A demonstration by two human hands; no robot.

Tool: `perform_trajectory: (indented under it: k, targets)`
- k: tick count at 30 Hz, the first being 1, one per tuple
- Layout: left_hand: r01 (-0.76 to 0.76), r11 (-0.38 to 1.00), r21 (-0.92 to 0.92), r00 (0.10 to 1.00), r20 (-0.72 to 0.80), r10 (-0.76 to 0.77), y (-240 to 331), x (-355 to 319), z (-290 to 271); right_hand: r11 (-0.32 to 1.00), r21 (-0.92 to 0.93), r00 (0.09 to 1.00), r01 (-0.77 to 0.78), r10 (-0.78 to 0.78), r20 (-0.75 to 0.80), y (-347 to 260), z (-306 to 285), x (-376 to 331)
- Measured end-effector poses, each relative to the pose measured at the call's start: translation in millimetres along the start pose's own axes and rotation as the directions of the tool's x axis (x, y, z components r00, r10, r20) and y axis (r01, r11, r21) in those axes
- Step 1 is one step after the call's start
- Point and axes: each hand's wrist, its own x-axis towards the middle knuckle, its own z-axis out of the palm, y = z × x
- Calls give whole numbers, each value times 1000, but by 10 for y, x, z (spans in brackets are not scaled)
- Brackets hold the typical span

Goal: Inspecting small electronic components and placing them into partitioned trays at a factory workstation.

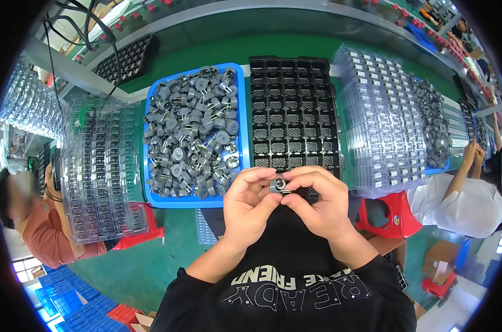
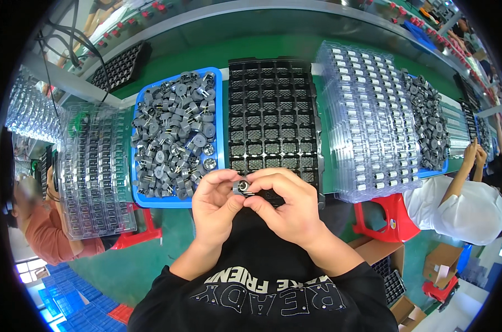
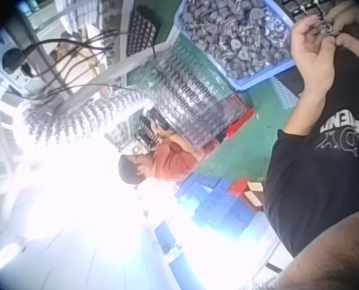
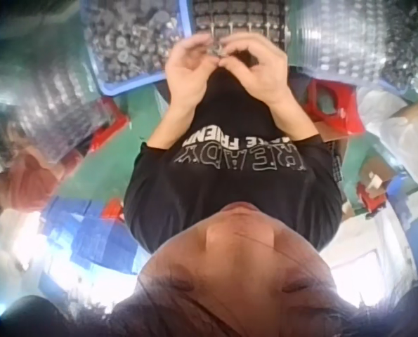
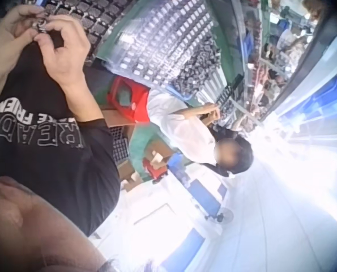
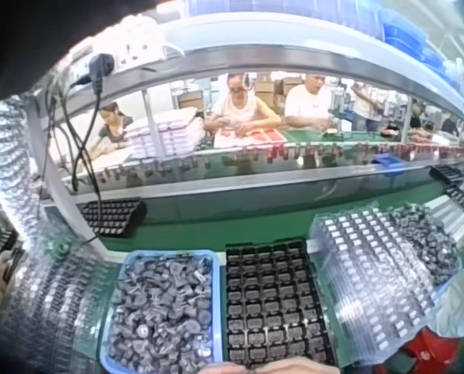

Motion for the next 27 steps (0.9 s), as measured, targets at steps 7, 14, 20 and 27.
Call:
perform_trajectory:
  k: [7,14,20,27]
  targets:
    - [-294,139,945,930,250,268,469,499,-246,886,-436,985,-155,171,-4,-73,-640,30]
    - [-242,-308,920,965,261,22,536,853,-492,613,-790,950,24,232,210,11,-732,-237]
    - [-194,-302,933,977,213,31,479,920,-465,544,-827,943,144,178,282,178,-756,-298]
    - [-168,-176,970,966,198,169,621,751,-519,560,-800,977,-215,127,-174,81,-1550,-108]
